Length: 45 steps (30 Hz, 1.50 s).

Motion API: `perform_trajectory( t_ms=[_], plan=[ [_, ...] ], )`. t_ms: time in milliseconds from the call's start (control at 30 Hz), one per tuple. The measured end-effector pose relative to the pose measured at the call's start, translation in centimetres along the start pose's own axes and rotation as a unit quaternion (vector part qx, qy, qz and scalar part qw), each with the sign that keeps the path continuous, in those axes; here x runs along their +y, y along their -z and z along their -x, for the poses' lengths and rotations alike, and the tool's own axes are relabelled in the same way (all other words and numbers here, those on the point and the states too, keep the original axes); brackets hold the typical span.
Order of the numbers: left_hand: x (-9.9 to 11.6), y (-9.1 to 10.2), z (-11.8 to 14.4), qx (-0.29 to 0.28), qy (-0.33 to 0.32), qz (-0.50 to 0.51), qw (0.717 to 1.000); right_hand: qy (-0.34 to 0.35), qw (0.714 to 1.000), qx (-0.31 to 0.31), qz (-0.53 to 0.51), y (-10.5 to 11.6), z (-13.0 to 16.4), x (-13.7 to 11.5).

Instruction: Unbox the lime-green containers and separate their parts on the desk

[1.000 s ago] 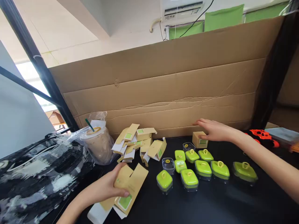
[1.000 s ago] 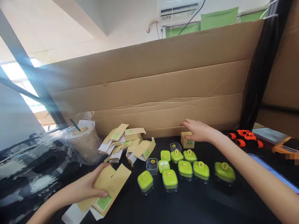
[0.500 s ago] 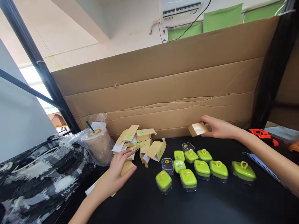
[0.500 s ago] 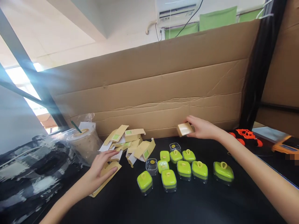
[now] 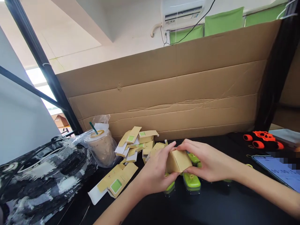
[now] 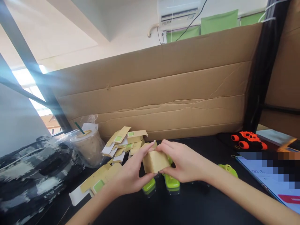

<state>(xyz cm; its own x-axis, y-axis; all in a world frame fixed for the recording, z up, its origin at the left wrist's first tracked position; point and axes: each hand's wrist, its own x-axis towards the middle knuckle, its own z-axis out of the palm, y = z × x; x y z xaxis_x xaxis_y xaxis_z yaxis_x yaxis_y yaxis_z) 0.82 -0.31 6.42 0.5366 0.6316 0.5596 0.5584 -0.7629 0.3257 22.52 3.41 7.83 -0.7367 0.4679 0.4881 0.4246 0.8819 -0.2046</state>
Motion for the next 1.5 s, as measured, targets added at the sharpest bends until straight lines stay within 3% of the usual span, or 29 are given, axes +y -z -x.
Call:
perform_trajectory(
  t_ms=[200, 267, 367, 467, 533, 633, 767, 867, 933, 1000, 1133, 1367, 1500],
  plan=[
    [-0.9, -0.7, 1.9, 0.002, 0.004, 0.016, 1.000, -0.022, 0.997, -0.049, -0.056, -0.7, -0.3, -0.4],
    [-1.4, -1.0, 2.0, 0.052, 0.020, 0.029, 0.998, -0.060, 0.993, -0.030, -0.096, -0.7, -1.2, -0.5],
    [-1.7, -1.3, 1.8, 0.162, 0.012, -0.040, 0.986, -0.170, 0.961, 0.046, -0.215, -1.7, -2.5, -0.5],
    [-1.4, -1.5, 1.8, 0.174, -0.015, -0.146, 0.974, -0.228, 0.918, 0.050, -0.320, -3.1, -2.8, -0.1],
    [-1.3, -1.3, 1.9, 0.159, 0.007, -0.135, 0.978, -0.207, 0.919, 0.007, -0.334, -3.6, -2.3, 0.2],
    [-1.5, -0.5, 2.0, 0.142, 0.080, -0.028, 0.986, -0.140, 0.953, -0.049, -0.263, -3.7, -1.2, 0.9],
    [-2.2, 0.2, 1.9, 0.123, 0.142, 0.128, 0.974, -0.043, 0.989, 0.052, -0.132, -3.3, -0.6, 1.4],
    [-2.5, 0.1, 2.0, 0.071, 0.150, 0.209, 0.964, 0.019, 0.995, 0.039, -0.089, -3.0, -0.9, 1.1],
    [-2.6, 0.1, 2.0, 0.056, 0.129, 0.165, 0.976, 0.014, 0.997, 0.025, -0.076, -2.8, -1.1, 0.8],
    [-2.5, 0.0, 2.1, 0.062, 0.088, 0.058, 0.992, 0.009, 0.998, 0.030, -0.061, -2.7, -1.1, 0.5],
    [-2.4, -0.1, 2.2, 0.066, -0.004, -0.115, 0.991, 0.013, 0.998, 0.046, -0.030, -2.7, -1.2, 0.4],
    [-2.3, 0.0, 2.3, 0.099, -0.045, -0.186, 0.977, 0.130, 0.978, 0.108, 0.124, -3.3, -0.9, -0.1],
    [-2.6, -0.1, 2.3, 0.106, -0.066, -0.228, 0.966, 0.154, 0.963, 0.145, 0.165, -3.9, -1.1, -0.3]
  ],
)
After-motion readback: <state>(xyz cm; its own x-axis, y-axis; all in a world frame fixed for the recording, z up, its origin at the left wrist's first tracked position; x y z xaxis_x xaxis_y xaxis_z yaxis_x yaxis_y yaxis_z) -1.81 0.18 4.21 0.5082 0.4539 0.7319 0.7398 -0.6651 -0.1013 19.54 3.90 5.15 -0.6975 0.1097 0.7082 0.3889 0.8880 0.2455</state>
